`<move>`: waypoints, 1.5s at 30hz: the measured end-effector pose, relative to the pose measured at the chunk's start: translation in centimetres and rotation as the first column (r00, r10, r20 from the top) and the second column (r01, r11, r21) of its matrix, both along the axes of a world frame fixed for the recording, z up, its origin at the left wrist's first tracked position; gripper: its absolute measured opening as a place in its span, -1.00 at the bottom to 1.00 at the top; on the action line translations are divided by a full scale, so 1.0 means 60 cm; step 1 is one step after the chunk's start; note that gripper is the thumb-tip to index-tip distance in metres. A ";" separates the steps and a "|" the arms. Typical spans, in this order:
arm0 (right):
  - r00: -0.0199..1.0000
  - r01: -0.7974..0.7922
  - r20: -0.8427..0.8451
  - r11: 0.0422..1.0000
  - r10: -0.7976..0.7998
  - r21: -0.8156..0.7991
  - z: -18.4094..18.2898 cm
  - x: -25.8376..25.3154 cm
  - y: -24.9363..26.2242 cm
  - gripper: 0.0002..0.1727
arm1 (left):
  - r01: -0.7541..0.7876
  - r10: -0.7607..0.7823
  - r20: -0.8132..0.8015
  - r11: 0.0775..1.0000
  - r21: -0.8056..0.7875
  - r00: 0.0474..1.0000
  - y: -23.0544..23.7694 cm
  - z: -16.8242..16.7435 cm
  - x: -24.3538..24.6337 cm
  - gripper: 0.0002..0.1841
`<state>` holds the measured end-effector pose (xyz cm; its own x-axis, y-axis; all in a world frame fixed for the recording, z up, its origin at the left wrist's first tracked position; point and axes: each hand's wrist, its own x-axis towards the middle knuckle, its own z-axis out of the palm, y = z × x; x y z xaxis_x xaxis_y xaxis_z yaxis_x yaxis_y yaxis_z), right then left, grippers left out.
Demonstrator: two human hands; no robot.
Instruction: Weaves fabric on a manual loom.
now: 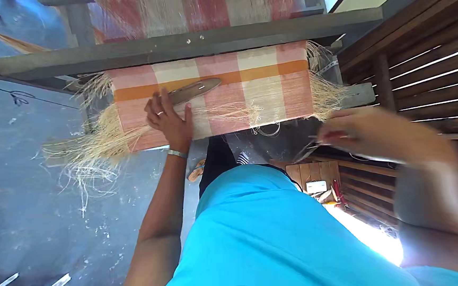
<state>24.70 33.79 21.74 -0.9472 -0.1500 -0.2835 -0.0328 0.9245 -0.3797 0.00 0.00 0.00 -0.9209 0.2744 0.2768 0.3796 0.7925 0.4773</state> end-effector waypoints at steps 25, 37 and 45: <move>0.952 -0.076 -0.306 0.980 0.016 -0.185 -0.327 -0.433 -0.252 -0.37 | -0.127 0.033 0.371 0.964 0.234 0.928 -0.064 0.021 -0.089 -0.68; 0.960 -0.063 -0.275 0.997 0.050 -0.038 -0.385 -0.462 -0.248 -0.43 | -0.189 0.132 0.476 0.979 0.074 0.870 -0.047 0.016 -0.114 -0.73; 0.981 -0.040 -0.188 0.998 0.048 0.048 -0.322 -0.435 -0.246 -0.47 | -0.044 0.114 0.346 0.978 -0.204 0.931 -0.050 0.037 -0.101 -0.69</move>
<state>-1.39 19.05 2.42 -0.9771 -0.1840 -0.1068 -0.1411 0.9363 -0.3217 -6.05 -2.98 2.24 -0.9697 0.2119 -0.1217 0.1460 0.9019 0.4065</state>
